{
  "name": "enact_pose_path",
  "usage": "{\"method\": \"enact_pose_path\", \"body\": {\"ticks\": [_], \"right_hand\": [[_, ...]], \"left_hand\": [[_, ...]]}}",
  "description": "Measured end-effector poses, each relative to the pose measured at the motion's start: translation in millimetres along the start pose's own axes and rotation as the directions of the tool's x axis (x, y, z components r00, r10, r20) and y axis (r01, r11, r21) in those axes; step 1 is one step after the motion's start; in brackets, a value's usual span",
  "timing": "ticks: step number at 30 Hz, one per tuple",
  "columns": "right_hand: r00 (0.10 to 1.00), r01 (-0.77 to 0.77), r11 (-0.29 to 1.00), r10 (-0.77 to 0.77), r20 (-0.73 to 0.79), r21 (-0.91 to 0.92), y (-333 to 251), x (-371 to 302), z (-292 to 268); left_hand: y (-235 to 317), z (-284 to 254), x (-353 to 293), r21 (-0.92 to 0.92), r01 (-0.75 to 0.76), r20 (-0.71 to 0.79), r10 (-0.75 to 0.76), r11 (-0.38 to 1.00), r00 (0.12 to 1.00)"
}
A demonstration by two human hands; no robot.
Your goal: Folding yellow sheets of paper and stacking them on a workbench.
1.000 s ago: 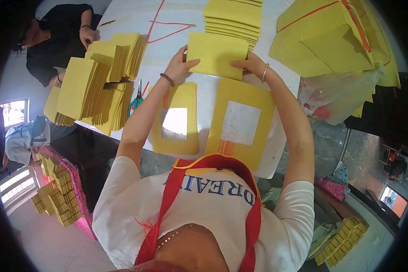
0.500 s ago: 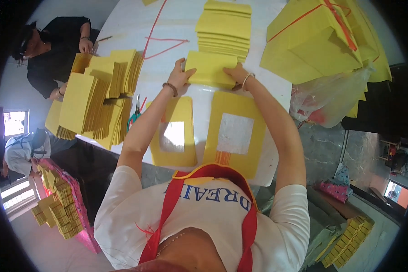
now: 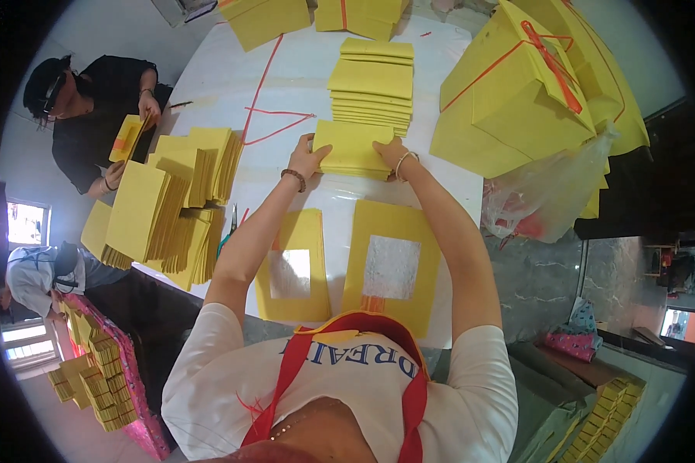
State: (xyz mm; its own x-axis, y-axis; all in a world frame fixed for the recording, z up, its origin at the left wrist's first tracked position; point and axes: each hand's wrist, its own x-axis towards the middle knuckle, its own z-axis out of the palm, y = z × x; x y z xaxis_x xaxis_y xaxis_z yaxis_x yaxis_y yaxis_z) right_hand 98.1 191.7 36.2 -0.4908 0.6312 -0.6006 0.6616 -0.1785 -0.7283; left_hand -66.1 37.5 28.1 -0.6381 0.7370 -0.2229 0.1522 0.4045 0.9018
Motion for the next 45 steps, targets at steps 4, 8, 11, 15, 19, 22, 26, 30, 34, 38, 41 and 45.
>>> {"method": "enact_pose_path", "body": {"ticks": [4,8,11,15,19,22,26,30,34,38,41,45], "right_hand": [[0.999,0.039,0.999,-0.039,-0.005,0.019,-9.1,3.2,-3.8],[0.996,0.07,0.998,-0.07,0.057,-0.002,-26.9,-1.9,-6.3],[0.996,0.085,0.994,-0.087,0.022,0.063,-22.9,10.3,-10.3],[0.998,0.032,0.998,-0.029,-0.064,0.053,-18.7,37.6,-6.5],[0.941,0.181,0.983,-0.183,-0.286,-0.033,-4.1,53.1,-2.0],[0.932,0.241,0.97,-0.236,-0.275,-0.013,-2.9,48.0,-1.2],[0.942,0.258,0.966,-0.258,-0.217,-0.027,-0.9,37.5,-1.0],[0.955,0.145,0.978,-0.177,-0.237,-0.149,-0.4,33.6,-3.0],[0.862,0.345,0.931,-0.365,-0.352,-0.119,8.1,39.4,1.7],[0.786,0.418,0.885,-0.466,-0.406,-0.206,9.5,30.3,4.2],[0.779,0.619,0.741,-0.537,-0.324,0.262,4.0,34.0,-3.5],[0.755,0.594,0.796,-0.498,-0.427,0.12,5.6,35.5,14.5]], "left_hand": [[6.0,1.2,12.0,-0.007,0.051,0.0,-0.051,0.999,0.999],[5.3,0.0,23.4,0.052,0.022,-0.041,-0.02,0.998,0.999],[13.6,5.8,30.0,0.081,0.009,-0.047,-0.005,0.997,0.999],[12.7,8.1,43.4,0.175,-0.027,-0.076,0.041,0.984,0.996],[8.5,12.8,51.7,0.168,-0.081,-0.107,0.099,0.983,0.989],[8.8,13.7,50.4,0.169,-0.076,-0.115,0.096,0.983,0.989],[7.1,13.8,40.0,0.196,-0.107,-0.152,0.138,0.975,0.979],[18.7,14.6,27.9,0.176,-0.098,-0.137,0.123,0.979,0.983],[20.4,17.6,30.3,0.196,-0.076,-0.152,0.107,0.978,0.983],[18.0,15.4,32.2,0.224,-0.07,-0.16,0.107,0.972,0.981],[14.7,20.3,38.6,0.24,-0.077,-0.148,0.114,0.968,0.982],[13.7,18.1,45.0,0.274,-0.008,-0.074,0.03,0.962,0.997]]}}
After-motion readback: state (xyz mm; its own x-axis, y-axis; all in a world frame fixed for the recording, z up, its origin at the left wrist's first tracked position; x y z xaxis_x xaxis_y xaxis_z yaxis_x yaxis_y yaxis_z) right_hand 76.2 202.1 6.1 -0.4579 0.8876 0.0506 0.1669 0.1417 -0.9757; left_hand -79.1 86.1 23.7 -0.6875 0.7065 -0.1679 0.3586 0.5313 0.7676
